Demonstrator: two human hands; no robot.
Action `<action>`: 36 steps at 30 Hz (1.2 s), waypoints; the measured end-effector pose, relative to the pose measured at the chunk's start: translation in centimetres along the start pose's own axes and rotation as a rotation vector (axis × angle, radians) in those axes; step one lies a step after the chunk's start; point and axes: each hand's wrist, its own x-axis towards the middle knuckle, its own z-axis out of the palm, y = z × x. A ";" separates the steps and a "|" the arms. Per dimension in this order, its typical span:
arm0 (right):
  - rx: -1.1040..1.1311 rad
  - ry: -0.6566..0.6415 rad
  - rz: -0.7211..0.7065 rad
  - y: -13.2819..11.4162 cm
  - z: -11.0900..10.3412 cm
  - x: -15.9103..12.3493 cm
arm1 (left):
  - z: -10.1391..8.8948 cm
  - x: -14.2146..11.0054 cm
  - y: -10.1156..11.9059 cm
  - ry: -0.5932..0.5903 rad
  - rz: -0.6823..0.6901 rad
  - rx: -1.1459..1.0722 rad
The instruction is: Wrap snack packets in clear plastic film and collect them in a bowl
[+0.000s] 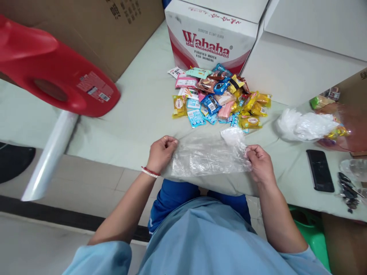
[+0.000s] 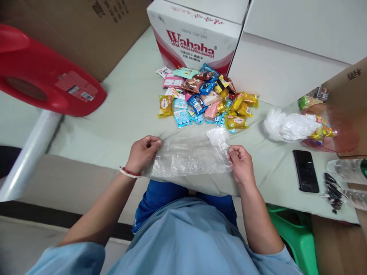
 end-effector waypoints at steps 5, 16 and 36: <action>-0.115 0.071 -0.164 0.2 2.1 -1.9 | 2.2 -4.3 3.7 0.254 0.355 0.074; -0.274 0.050 -0.508 -0.3 3.4 -5.6 | 12.0 -4.5 6.5 -0.565 0.201 -0.312; -0.642 -0.248 -0.370 -2.1 3.5 -1.7 | 6.1 -7.0 2.1 -0.084 -0.216 -0.870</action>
